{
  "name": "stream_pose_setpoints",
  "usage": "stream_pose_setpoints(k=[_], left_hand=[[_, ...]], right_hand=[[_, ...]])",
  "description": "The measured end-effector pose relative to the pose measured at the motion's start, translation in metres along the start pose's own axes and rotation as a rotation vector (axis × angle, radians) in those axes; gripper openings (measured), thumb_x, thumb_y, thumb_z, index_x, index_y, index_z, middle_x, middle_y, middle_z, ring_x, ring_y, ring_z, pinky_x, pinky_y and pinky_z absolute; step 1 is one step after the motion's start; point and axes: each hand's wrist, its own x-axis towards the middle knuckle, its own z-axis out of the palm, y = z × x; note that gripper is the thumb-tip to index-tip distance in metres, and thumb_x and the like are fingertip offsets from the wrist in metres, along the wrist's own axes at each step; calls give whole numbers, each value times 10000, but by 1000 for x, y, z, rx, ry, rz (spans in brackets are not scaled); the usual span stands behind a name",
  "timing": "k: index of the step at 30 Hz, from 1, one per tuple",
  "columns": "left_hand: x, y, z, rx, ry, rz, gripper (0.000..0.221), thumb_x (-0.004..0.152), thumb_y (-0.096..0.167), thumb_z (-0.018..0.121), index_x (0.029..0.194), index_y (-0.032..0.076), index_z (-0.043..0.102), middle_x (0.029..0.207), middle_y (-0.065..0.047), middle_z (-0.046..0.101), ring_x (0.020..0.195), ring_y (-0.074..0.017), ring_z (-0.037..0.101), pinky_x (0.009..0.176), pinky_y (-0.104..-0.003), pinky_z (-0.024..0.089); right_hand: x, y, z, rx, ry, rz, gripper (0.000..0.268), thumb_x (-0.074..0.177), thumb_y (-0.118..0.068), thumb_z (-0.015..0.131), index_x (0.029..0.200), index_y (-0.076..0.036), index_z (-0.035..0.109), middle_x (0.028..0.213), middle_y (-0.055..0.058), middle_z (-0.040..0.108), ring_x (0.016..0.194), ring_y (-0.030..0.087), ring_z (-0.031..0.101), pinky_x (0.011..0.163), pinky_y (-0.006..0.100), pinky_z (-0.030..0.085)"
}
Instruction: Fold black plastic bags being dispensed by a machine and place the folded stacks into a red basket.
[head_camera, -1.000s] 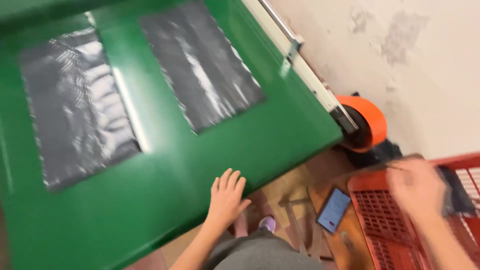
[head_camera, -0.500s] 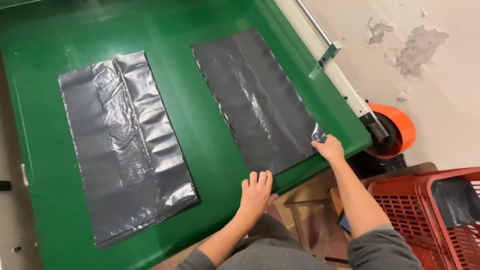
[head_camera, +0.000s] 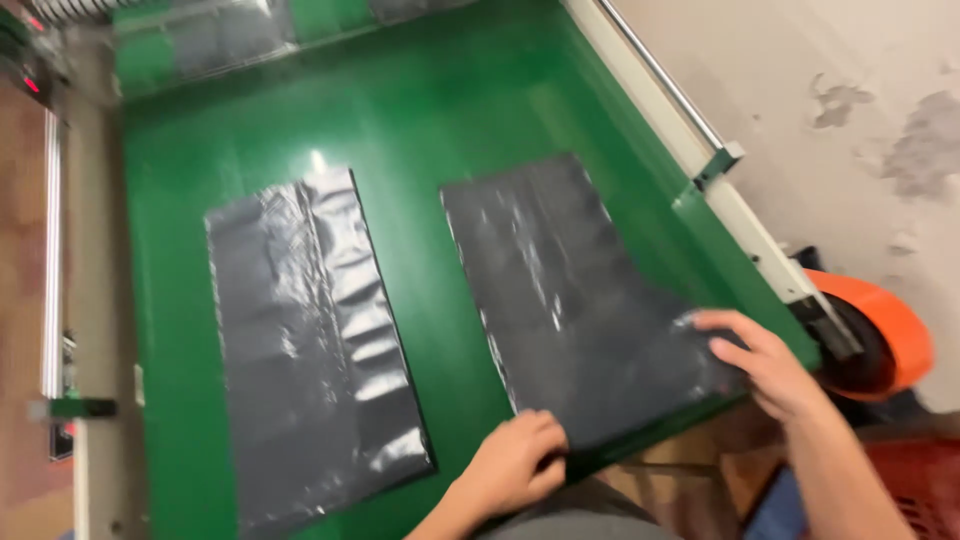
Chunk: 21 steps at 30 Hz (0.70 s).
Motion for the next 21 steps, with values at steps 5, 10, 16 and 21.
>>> stream_pose_setpoints(k=[5, 10, 16, 21], left_hand=[[16, -57, -37, -565, -24, -180, 145, 897, 94, 660, 1019, 18, 661, 931, -66, 690, 858, -174, 681, 766, -313, 555], [74, -199, -40, -366, 479, -555, 112, 954, 119, 658, 959, 8, 650, 750, -6, 558, 688, -66, 491, 599, -260, 419], [121, -305, -35, 126, 647, -519, 218, 1008, 217, 586, 1080, 12, 599, 905, -202, 691, 818, -371, 679, 731, -436, 523], [137, -313, -36, 211, 595, -795, 269, 1012, 285, 547, 1099, 34, 587, 927, -274, 701, 897, -493, 662, 774, -541, 504]], right_hand=[[52, 35, -26, 336, -302, 304, 321, 1000, -277, 630, 1145, 9, 657, 954, 145, 692, 714, 192, 689, 549, 360, 575], [178, 12, 37, 255, -530, 402, 472, 1001, -435, 469, 1203, -25, 591, 991, 186, 729, 693, 249, 727, 515, 371, 583], [311, 32, 124, -173, -387, 405, 521, 946, -463, 630, 1192, -3, 621, 1047, 184, 732, 742, 260, 706, 570, 371, 546], [319, 26, 160, -938, -105, -314, 599, 718, -413, 838, 1142, -39, 641, 1073, 166, 674, 976, 347, 640, 763, 463, 516]])
